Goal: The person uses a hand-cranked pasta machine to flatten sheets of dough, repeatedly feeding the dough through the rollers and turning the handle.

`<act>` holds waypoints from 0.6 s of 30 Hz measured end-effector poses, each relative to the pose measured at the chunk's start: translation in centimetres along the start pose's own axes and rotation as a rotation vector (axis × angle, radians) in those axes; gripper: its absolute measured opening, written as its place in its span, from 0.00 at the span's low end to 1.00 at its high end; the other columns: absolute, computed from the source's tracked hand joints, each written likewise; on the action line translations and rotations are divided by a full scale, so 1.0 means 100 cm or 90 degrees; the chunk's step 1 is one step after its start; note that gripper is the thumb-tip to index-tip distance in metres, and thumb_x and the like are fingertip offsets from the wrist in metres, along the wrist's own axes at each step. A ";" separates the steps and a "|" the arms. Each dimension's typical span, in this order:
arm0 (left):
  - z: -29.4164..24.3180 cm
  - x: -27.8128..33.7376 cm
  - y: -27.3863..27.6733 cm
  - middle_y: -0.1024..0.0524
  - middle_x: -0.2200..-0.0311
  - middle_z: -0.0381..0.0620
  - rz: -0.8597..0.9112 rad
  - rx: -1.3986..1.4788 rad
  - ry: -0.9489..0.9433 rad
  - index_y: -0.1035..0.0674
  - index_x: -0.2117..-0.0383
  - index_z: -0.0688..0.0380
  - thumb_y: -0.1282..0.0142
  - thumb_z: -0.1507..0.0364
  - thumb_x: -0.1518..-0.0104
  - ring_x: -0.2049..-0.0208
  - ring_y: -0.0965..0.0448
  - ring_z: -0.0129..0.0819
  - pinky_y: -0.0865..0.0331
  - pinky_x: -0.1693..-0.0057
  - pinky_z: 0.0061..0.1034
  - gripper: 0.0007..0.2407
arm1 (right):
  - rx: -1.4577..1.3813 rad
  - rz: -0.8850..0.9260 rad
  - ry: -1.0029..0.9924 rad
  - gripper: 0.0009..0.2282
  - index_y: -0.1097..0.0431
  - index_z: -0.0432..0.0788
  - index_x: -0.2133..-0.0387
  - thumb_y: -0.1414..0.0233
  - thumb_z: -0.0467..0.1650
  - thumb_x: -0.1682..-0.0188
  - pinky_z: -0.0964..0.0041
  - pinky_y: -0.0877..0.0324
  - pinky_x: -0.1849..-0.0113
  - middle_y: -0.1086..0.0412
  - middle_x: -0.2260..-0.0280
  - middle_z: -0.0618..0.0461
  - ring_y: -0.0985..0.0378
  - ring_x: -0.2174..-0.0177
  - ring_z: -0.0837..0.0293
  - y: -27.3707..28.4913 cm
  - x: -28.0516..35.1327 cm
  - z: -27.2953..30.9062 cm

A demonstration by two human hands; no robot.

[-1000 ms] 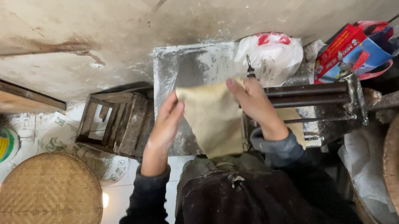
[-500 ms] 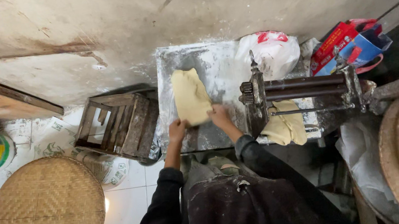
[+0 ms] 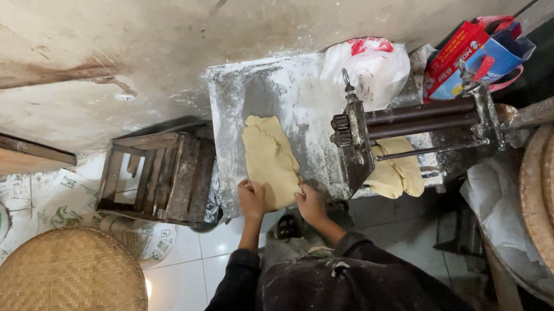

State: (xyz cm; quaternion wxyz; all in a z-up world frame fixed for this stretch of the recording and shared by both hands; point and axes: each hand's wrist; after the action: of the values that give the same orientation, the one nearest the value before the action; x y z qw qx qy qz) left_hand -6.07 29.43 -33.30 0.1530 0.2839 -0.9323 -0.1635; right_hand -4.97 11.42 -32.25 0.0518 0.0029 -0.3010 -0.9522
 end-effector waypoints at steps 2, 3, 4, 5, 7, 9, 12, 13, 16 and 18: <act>0.004 -0.019 -0.010 0.19 0.63 0.54 0.000 0.034 -0.031 0.33 0.43 0.64 0.38 0.68 0.46 0.61 0.16 0.44 0.24 0.53 0.35 0.25 | -0.081 0.029 -0.007 0.10 0.28 0.36 0.60 0.45 0.30 0.51 0.59 0.29 0.67 0.26 0.72 0.45 0.23 0.72 0.54 -0.001 -0.003 -0.004; 0.007 -0.029 -0.015 0.19 0.64 0.56 -0.011 -0.016 0.021 0.32 0.43 0.63 0.37 0.67 0.45 0.62 0.17 0.47 0.26 0.53 0.37 0.25 | -0.121 0.044 -0.012 0.09 0.28 0.36 0.60 0.46 0.29 0.51 0.60 0.29 0.67 0.26 0.73 0.47 0.24 0.73 0.57 -0.001 -0.003 -0.007; 0.007 -0.043 -0.021 0.19 0.64 0.57 -0.022 -0.067 0.073 0.31 0.43 0.62 0.35 0.67 0.44 0.63 0.19 0.49 0.28 0.54 0.38 0.24 | -0.128 0.067 -0.032 0.11 0.29 0.36 0.58 0.46 0.30 0.51 0.61 0.30 0.68 0.26 0.73 0.48 0.25 0.74 0.58 -0.001 -0.004 -0.010; 0.007 -0.057 -0.027 0.19 0.64 0.56 -0.011 -0.017 0.070 0.30 0.45 0.62 0.36 0.68 0.45 0.63 0.18 0.46 0.26 0.55 0.36 0.23 | -0.135 0.089 -0.053 0.12 0.30 0.36 0.56 0.46 0.30 0.50 0.62 0.31 0.69 0.26 0.73 0.49 0.26 0.74 0.59 0.000 -0.002 -0.013; 0.002 -0.085 -0.037 0.18 0.63 0.53 0.000 0.020 0.047 0.26 0.49 0.62 0.36 0.68 0.47 0.63 0.16 0.43 0.25 0.55 0.33 0.20 | -0.132 0.119 -0.088 0.13 0.31 0.35 0.55 0.45 0.31 0.49 0.62 0.33 0.71 0.27 0.74 0.50 0.28 0.75 0.60 0.003 -0.010 -0.011; -0.009 -0.108 -0.047 0.17 0.63 0.52 -0.002 -0.008 0.005 0.23 0.53 0.62 0.35 0.68 0.48 0.62 0.16 0.40 0.24 0.54 0.32 0.18 | -0.112 0.139 -0.113 0.13 0.29 0.33 0.58 0.43 0.32 0.49 0.61 0.35 0.72 0.29 0.76 0.48 0.31 0.76 0.60 0.001 -0.028 -0.007; -0.020 -0.128 -0.053 0.18 0.60 0.55 -0.012 -0.042 -0.174 0.21 0.50 0.61 0.36 0.68 0.45 0.62 0.19 0.45 0.26 0.53 0.35 0.18 | -0.183 0.081 -0.081 0.13 0.29 0.33 0.58 0.43 0.32 0.50 0.63 0.34 0.72 0.28 0.75 0.48 0.31 0.76 0.61 0.001 -0.039 -0.003; -0.024 -0.135 -0.054 0.19 0.61 0.56 -0.003 -0.042 -0.126 0.21 0.49 0.60 0.36 0.67 0.45 0.62 0.19 0.46 0.26 0.53 0.35 0.18 | -0.174 0.077 -0.069 0.13 0.29 0.33 0.59 0.43 0.32 0.50 0.63 0.33 0.71 0.27 0.74 0.48 0.29 0.75 0.62 0.002 -0.045 -0.001; -0.023 -0.143 -0.052 0.19 0.63 0.56 0.028 -0.070 -0.038 0.21 0.48 0.57 0.38 0.67 0.46 0.62 0.18 0.49 0.26 0.53 0.36 0.18 | -0.130 0.094 -0.064 0.13 0.29 0.34 0.59 0.43 0.31 0.52 0.64 0.29 0.69 0.25 0.72 0.49 0.25 0.73 0.61 0.004 -0.052 -0.002; -0.022 -0.145 -0.056 0.18 0.62 0.54 0.041 -0.117 -0.066 0.22 0.50 0.59 0.40 0.68 0.47 0.60 0.18 0.50 0.26 0.53 0.37 0.18 | -0.075 0.141 -0.080 0.13 0.28 0.35 0.59 0.42 0.30 0.55 0.63 0.28 0.67 0.25 0.71 0.48 0.24 0.72 0.60 0.007 -0.057 -0.006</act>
State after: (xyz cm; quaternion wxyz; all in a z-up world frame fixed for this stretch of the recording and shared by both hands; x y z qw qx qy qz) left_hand 8.92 33.00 -36.31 0.1355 0.2295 -0.9288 -0.2575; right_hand 0.76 11.03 -32.50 0.1376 -0.0927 -0.2460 -0.9550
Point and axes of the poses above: each hand's wrist, its own x-axis away from the middle knuckle, its own y-axis out of the back of the hand, z = x × y
